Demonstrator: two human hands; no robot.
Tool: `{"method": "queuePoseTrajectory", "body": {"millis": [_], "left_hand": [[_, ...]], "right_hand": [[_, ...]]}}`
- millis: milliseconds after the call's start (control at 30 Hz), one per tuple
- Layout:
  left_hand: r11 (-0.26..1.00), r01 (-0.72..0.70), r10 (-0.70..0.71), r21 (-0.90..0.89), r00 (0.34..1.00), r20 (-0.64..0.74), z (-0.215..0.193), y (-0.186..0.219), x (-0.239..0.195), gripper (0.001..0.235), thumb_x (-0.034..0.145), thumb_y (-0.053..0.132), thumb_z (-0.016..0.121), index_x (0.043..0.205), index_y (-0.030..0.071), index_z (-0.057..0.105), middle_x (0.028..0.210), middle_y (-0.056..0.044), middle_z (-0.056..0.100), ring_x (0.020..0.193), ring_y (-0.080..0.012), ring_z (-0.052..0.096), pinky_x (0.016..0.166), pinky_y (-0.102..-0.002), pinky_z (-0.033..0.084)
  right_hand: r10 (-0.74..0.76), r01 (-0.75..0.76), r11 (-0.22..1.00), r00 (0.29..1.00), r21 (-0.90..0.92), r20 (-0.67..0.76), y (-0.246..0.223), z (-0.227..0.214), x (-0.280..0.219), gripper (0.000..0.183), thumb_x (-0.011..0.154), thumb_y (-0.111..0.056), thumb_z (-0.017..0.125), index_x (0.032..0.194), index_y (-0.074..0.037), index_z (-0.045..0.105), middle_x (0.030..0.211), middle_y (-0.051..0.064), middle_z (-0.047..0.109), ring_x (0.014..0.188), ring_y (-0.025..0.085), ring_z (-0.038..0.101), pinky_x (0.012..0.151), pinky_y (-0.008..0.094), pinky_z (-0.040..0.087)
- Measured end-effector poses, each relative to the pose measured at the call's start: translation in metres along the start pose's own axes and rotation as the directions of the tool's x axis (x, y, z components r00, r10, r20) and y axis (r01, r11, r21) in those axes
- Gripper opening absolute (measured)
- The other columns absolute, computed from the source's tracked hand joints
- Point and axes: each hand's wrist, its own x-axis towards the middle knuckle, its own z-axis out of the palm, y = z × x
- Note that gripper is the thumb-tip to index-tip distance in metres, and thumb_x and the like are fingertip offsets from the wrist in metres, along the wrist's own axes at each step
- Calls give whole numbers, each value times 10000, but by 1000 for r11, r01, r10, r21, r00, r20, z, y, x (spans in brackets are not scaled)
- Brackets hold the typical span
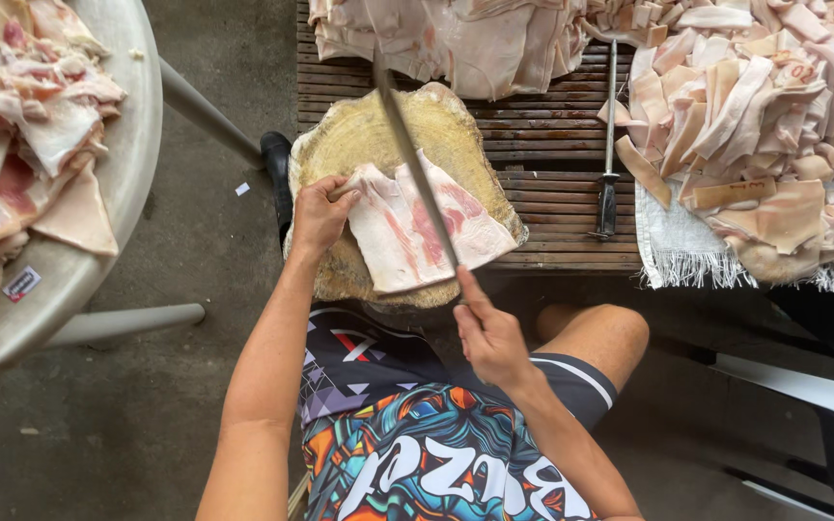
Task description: The person chops large pieces of pork skin into small strips and cubes using a large cleaver on a wooden cutting board, moving the chopped pieces into a pile.
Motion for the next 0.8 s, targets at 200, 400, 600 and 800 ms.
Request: {"method": "queuePoseTrajectory", "body": {"millis": [200,400,600,800], "left_hand": [[997,70,-71,32,997,24,-1,-6,-3,227,900,112,783,1091,-7,754,873,-52,775,735,-79,664,647,-259,534],[992,122,-121,-15,992,46,-3,1,-15,222,890,100,789,1090,7,768,886,-34,778,750,-70,674,671,-254,551],[959,217,-212,-184,976,47,-14,-2,-26,194,933,111,762,1080,-16,756,897,-53,775,712,-90,692,625,-244,563],[916,289,-306,-277,952,-16,-39,-15,-58,167,935,82,760,1036,-47,732,870,-77,752,699,-106,697,601,-244,581]], "right_hand": [[-508,537,800,843,269,-175,6,-27,-41,229,1161,-263,442,1362,-198,530,807,37,597,651,91,545,621,224,489],[-200,152,862,979,-484,-49,69,9,-11,528,1018,-200,594,1531,-157,479,1070,222,731,897,363,690,779,435,567],[-36,27,878,999,-478,-9,85,0,-29,552,1008,-184,577,1545,-201,448,1250,222,683,1081,424,669,906,471,543],[59,-54,970,998,-239,13,75,-15,10,588,1054,-137,562,1617,-217,413,875,142,600,728,238,575,663,347,514]]}}
